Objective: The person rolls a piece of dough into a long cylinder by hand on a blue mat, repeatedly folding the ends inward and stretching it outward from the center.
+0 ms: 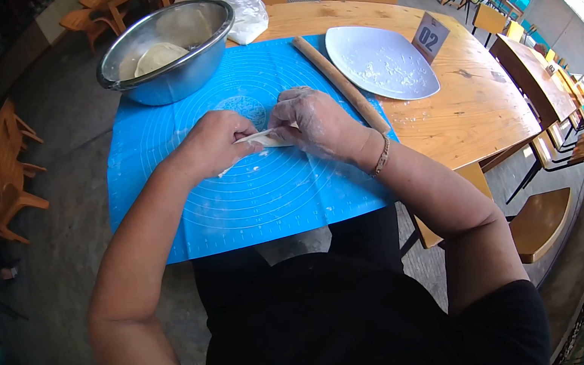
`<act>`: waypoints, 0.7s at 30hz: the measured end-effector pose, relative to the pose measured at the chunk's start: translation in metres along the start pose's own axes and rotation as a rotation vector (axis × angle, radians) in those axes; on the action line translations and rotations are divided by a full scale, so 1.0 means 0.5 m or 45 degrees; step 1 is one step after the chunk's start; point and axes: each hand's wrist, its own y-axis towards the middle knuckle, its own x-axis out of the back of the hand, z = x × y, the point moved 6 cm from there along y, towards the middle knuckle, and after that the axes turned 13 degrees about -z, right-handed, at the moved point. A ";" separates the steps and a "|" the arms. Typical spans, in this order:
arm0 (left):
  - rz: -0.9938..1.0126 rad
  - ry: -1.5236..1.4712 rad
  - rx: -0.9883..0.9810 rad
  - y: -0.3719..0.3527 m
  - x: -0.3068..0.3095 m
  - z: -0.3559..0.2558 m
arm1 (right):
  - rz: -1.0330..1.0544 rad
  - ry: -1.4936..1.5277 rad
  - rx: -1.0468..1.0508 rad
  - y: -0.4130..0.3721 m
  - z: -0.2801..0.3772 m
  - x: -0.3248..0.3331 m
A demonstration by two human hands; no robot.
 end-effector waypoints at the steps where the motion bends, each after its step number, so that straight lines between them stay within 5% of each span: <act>1: 0.002 -0.002 0.000 -0.001 -0.003 0.004 | 0.002 0.000 -0.002 -0.008 0.003 0.000; 9: -0.323 -0.056 -0.339 -0.023 0.008 -0.018 | -0.109 -0.153 0.270 -0.056 0.050 0.012; 16: -0.418 0.061 -0.415 -0.054 0.023 -0.028 | -0.082 -0.225 0.233 -0.058 0.046 -0.002; 18: -0.567 0.164 -0.722 -0.069 0.027 -0.056 | -0.053 -0.224 0.188 -0.055 0.041 -0.004; 21: -0.590 0.132 -0.713 -0.075 0.018 -0.056 | -0.027 -0.333 0.084 -0.050 0.045 -0.004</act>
